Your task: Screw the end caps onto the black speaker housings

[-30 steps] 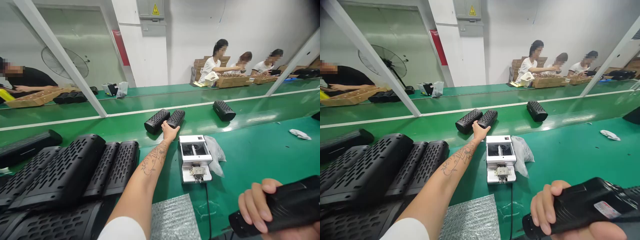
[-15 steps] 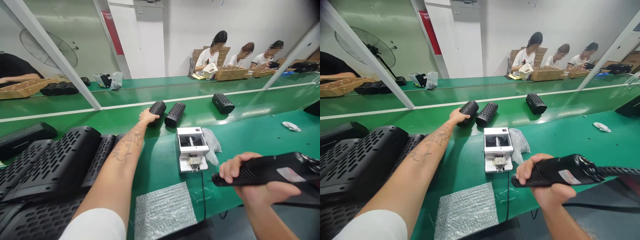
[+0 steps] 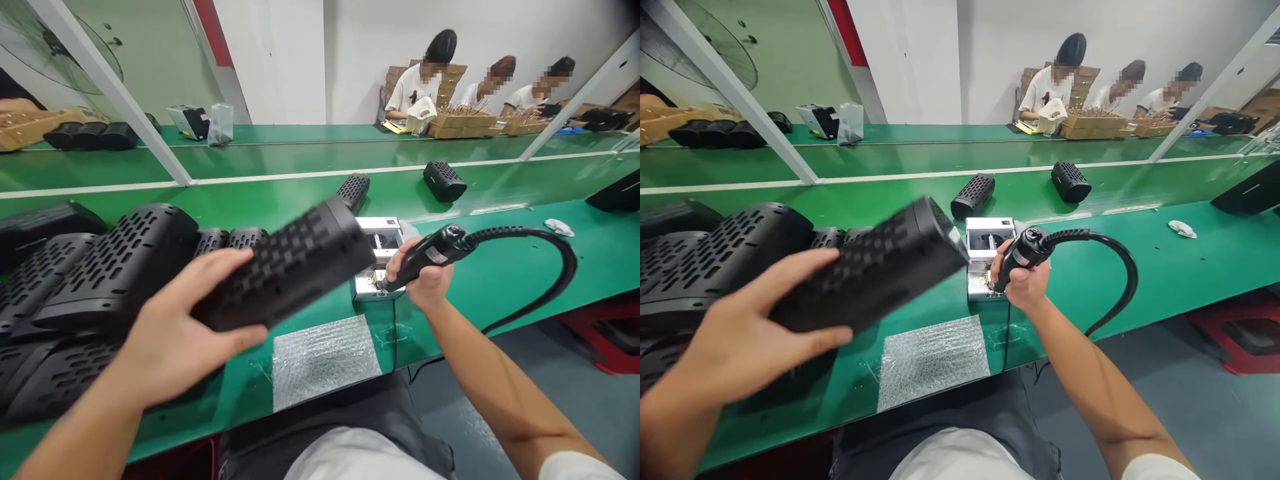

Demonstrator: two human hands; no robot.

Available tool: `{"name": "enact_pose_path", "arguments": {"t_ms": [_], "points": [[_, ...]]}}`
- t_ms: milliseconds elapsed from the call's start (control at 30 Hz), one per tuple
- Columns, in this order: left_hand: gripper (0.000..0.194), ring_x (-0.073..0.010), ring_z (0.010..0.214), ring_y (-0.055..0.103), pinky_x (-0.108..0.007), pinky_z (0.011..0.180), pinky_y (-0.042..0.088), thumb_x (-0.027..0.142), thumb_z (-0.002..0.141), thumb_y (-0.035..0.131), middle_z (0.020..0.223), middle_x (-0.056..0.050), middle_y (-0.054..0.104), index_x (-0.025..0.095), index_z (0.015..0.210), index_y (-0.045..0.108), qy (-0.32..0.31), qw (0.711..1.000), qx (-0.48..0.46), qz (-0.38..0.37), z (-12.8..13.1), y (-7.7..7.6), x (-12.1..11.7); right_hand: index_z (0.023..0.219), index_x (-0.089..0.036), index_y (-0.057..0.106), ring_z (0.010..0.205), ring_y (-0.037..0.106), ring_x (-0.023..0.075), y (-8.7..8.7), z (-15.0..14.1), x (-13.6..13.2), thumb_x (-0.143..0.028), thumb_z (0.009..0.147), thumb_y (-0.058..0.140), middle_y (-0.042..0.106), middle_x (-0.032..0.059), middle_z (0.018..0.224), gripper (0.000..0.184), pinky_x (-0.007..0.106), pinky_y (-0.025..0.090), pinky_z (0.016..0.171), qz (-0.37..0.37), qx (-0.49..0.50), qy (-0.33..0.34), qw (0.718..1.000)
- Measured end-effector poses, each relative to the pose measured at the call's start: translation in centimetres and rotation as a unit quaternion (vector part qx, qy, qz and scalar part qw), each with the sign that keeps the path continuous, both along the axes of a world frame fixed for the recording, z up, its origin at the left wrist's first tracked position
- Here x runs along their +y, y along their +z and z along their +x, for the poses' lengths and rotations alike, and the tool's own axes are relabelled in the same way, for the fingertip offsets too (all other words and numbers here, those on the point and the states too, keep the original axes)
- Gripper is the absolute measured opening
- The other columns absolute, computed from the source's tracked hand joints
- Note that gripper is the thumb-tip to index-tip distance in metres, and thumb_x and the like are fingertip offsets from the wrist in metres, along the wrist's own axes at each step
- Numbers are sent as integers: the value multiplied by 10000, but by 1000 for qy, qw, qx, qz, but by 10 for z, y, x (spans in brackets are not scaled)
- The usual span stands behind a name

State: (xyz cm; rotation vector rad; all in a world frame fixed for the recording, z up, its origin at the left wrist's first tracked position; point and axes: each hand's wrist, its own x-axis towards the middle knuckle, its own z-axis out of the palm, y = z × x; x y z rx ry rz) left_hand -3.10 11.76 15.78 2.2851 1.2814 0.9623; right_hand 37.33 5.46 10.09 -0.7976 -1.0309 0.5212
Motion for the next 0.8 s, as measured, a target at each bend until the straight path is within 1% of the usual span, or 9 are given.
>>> {"name": "enact_pose_path", "arguments": {"t_ms": [100, 167, 233, 300, 367, 500, 633, 700, 800], "points": [[910, -467, 1495, 844, -742, 1249, 744, 785, 800, 1006, 1733, 158, 749, 799, 1659, 707, -54, 998, -5, 23, -10, -57, -64, 1005, -240, 783, 431, 651, 200, -2, -3, -7, -1049, 810, 939, 707, -22, 615, 846, 345, 554, 432, -11, -10, -20, 1000], [934, -491, 1509, 828, -751, 1199, 777, 654, 887, 984, 1763, 89, 734, 829, 1729, 618, -93, 996, 8, 6, -10, -90, -87, 1036, -243, 788, 435, 646, 194, -1, -4, -10, -1044, 828, 928, 699, -31, 622, 839, 347, 561, 448, -10, -17, -30, 999], [999, -510, 1530, 802, -774, 1202, 769, 512, 930, 979, 1762, 10, 728, 804, 1790, 562, -128, 991, 26, 6, -7, -114, -96, 1065, -249, 790, 440, 646, 192, 1, -5, -11, -1038, 856, 911, 695, -35, 630, 825, 347, 561, 452, 3, -22, -43, 999], [1031, -518, 1558, 773, -800, 1237, 737, 375, 951, 975, 1757, -53, 716, 734, 1826, 565, -156, 986, 51, 20, -6, -128, -97, 1068, -260, 785, 445, 648, 190, 2, -5, -8, -1038, 885, 887, 691, -37, 636, 806, 344, 559, 456, 17, -26, -60, 998], [995, -519, 1591, 742, -802, 1271, 710, 287, 956, 982, 1769, -97, 697, 633, 1820, 630, -179, 980, 77, 31, -5, -133, -96, 1033, -272, 771, 450, 646, 186, 3, -5, -5, -1061, 891, 856, 683, -40, 631, 807, 345, 564, 465, 12, -32, -69, 997], [900, -518, 1740, 626, -799, 1402, 604, 266, 975, 1019, 1868, -106, 634, 557, 1770, 711, -182, 980, 80, 8, -11, -136, -99, 982, -270, 747, 452, 630, 185, 1, -5, -1, -1076, 881, 842, 672, -41, 617, 818, 355, 573, 479, -15, -52, -59, 997], [1184, -512, 1816, 573, -743, 1406, 609, 385, 952, 1064, 2009, -135, 486, 541, 1951, 449, -84, 994, 0, -76, -22, -157, -109, 1031, -272, 754, 458, 638, 192, -1, -6, -3, -1058, 914, 833, 677, -39, 637, 799, 361, 558, 480, -11, -60, -57, 996], [1341, -494, 1802, 602, -724, 1428, 585, 418, 904, 1092, 1995, -154, 511, 502, 2003, 330, -32, 991, -34, -123, -24, -174, -113, 1059, -278, 771, 452, 628, 192, 3, -8, -8, -1059, 930, 814, 679, -39, 633, 792, 360, 544, 469, -8, -60, -58, 996], [1407, -452, 1755, 662, -662, 1423, 596, 445, 887, 1091, 1960, -162, 562, 461, 2021, 260, -1, 982, -86, -170, -21, -195, -117, 1094, -294, 815, 465, 644, 212, 18, -14, -31, -1057, 868, 880, 704, -29, 644, 798, 371, 547, 468, -5, -40, -42, 998]]}}
